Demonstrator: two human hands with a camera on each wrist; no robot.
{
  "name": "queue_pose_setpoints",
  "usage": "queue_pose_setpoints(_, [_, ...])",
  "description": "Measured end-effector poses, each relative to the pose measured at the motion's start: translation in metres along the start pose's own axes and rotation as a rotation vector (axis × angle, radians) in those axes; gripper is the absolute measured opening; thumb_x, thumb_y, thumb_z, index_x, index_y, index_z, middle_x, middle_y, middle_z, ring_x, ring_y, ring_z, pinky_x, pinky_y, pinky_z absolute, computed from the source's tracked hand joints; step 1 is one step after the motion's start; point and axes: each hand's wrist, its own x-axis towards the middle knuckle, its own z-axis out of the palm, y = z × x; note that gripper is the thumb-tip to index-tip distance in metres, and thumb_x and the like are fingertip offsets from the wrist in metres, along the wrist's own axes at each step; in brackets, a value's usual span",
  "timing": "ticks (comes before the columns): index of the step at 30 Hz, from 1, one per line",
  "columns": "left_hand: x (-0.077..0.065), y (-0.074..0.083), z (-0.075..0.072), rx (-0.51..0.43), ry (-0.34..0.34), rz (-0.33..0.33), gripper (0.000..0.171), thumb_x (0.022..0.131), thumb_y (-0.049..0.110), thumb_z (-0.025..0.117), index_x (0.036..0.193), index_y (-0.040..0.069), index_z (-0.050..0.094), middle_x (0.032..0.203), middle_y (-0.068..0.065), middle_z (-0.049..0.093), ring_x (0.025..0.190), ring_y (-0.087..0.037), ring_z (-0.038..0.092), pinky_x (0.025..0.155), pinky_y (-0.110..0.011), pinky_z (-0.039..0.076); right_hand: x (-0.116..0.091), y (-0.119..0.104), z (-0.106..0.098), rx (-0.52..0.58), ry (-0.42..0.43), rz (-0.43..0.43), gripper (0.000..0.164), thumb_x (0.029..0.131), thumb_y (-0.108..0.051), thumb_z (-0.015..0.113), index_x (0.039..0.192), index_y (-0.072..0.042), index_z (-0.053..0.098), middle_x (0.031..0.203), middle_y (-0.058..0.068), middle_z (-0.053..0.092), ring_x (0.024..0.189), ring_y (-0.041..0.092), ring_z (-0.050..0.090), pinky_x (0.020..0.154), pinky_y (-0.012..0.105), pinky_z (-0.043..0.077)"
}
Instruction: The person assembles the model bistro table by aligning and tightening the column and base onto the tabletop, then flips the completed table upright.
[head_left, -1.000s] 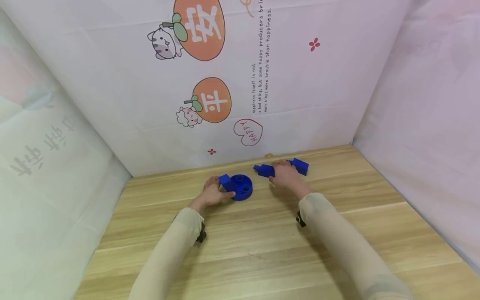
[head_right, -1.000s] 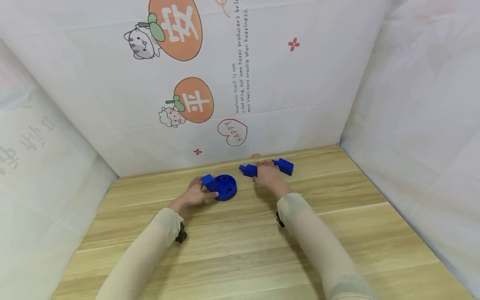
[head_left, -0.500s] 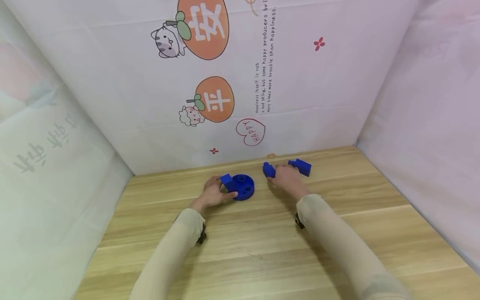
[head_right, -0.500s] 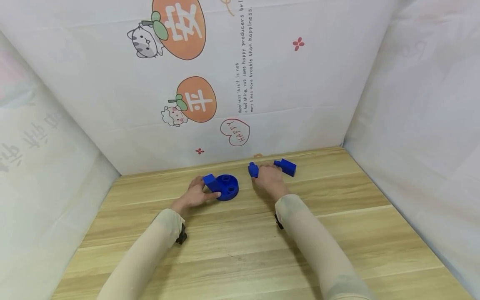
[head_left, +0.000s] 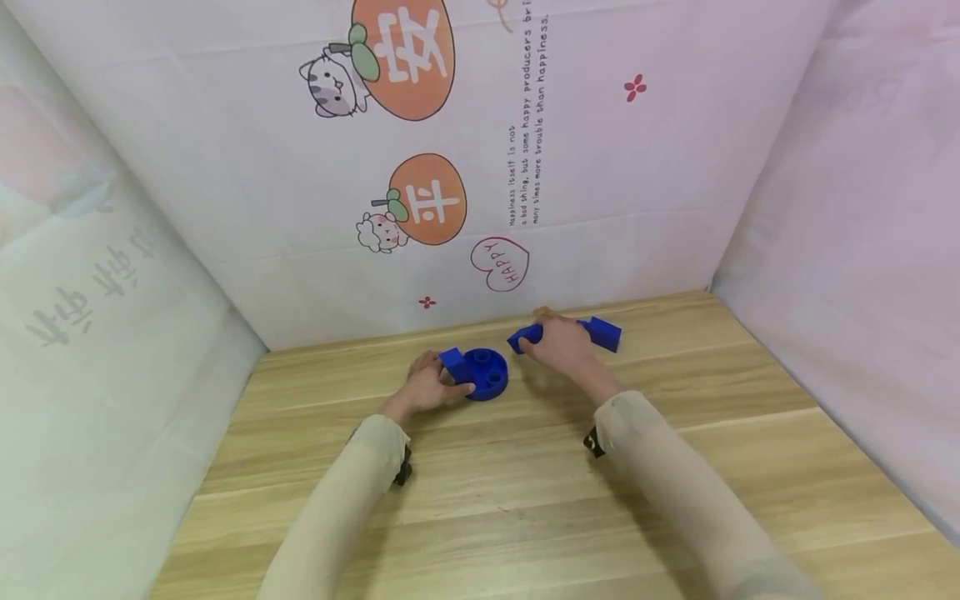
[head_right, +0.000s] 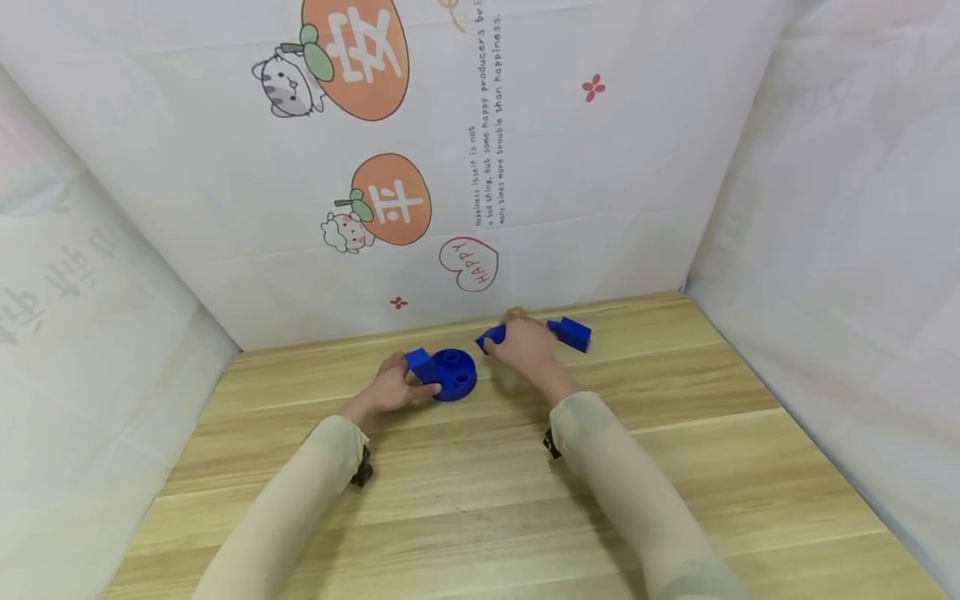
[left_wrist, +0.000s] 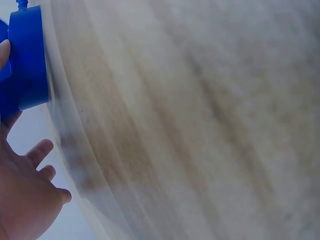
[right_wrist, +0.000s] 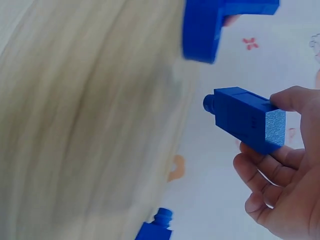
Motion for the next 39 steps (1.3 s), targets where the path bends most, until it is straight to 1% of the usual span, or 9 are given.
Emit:
queue_pose_setpoints(2, [0.000,-0.001,0.001,0.000,0.000,-0.003,0.085,0.088,0.056,0.068,0.150,0.004,0.042,0.158,-0.020,0.034,0.152,-0.039,0.017,0.125,-0.056,0.011,-0.003,-0.006,-0.004,0.042,0.014,-0.013,0.067,0.090,-0.051,0.064,0.138,-0.005,0.056,0.136,0.016,0.063,0.116,0.038,0.064,0.091,0.052,0.055])
queue_pose_setpoints(5, [-0.001,-0.003,0.002,-0.005,0.006,-0.009,0.085,0.087,0.057,0.068,0.150,0.005,0.043,0.157,-0.020,0.036,0.151,-0.039,0.020,0.124,-0.057,0.013,-0.008,-0.015,-0.009,0.075,0.031,-0.031,0.064,0.089,-0.051,0.066,0.133,-0.005,0.060,0.132,0.014,0.065,0.116,0.036,0.064,0.094,0.051,0.054])
queue_pose_setpoints(8, [-0.002,-0.005,0.003,-0.007,0.003,-0.025,0.087,0.087,0.060,0.068,0.151,0.007,0.042,0.156,-0.019,0.036,0.151,-0.038,0.021,0.124,-0.056,0.015,-0.012,-0.022,-0.011,0.070,0.019,-0.047,0.062,0.089,-0.054,0.066,0.129,-0.006,0.062,0.131,0.013,0.064,0.115,0.035,0.064,0.093,0.050,0.055])
queue_pose_setpoints(12, [-0.001,-0.008,0.004,0.000,-0.010,-0.038,0.088,0.087,0.061,0.067,0.152,0.009,0.040,0.158,-0.020,0.034,0.152,-0.038,0.018,0.124,-0.057,0.014,-0.017,-0.029,-0.012,0.041,-0.007,-0.079,0.063,0.089,-0.056,0.064,0.129,-0.007,0.063,0.137,0.015,0.060,0.121,0.036,0.061,0.097,0.052,0.053])
queue_pose_setpoints(15, [-0.001,-0.009,0.005,0.005,-0.013,-0.033,0.086,0.088,0.059,0.067,0.153,0.009,0.040,0.158,-0.021,0.033,0.152,-0.039,0.018,0.124,-0.057,0.013,-0.019,-0.033,-0.010,0.015,-0.003,-0.106,0.061,0.088,-0.056,0.064,0.125,-0.008,0.065,0.135,0.016,0.060,0.116,0.035,0.063,0.094,0.050,0.054])
queue_pose_setpoints(21, [-0.002,-0.010,0.005,0.018,-0.009,-0.026,0.084,0.089,0.056,0.067,0.153,0.010,0.039,0.158,-0.021,0.034,0.151,-0.040,0.019,0.124,-0.057,0.013,-0.020,-0.041,-0.004,-0.029,-0.010,-0.134,0.057,0.088,-0.058,0.063,0.118,-0.010,0.069,0.115,0.010,0.072,0.097,0.029,0.068,0.080,0.045,0.057])
queue_pose_setpoints(34, [-0.002,-0.002,0.001,0.036,-0.026,-0.031,0.086,0.090,0.057,0.065,0.155,0.009,0.035,0.160,-0.023,0.031,0.154,-0.041,0.013,0.124,-0.058,0.009,-0.013,-0.055,-0.001,-0.093,-0.083,-0.139,0.057,0.089,-0.055,0.065,0.117,-0.006,0.071,0.111,0.010,0.075,0.102,0.030,0.070,0.087,0.044,0.057])
queue_pose_setpoints(37, [-0.001,-0.001,0.001,0.044,-0.031,-0.029,0.088,0.090,0.060,0.063,0.156,0.009,0.034,0.161,-0.022,0.031,0.154,-0.040,0.012,0.124,-0.058,0.009,-0.012,-0.055,0.002,-0.098,-0.077,-0.146,0.056,0.090,-0.054,0.064,0.120,-0.007,0.069,0.106,0.009,0.075,0.099,0.029,0.070,0.084,0.043,0.058])
queue_pose_setpoints(39, [0.000,-0.001,0.000,0.050,-0.030,-0.027,0.089,0.089,0.062,0.062,0.155,0.009,0.034,0.161,-0.022,0.031,0.154,-0.040,0.013,0.125,-0.058,0.009,-0.011,-0.053,0.004,-0.103,-0.068,-0.161,0.053,0.091,-0.054,0.064,0.121,-0.010,0.067,0.100,0.007,0.076,0.093,0.027,0.071,0.078,0.041,0.058])
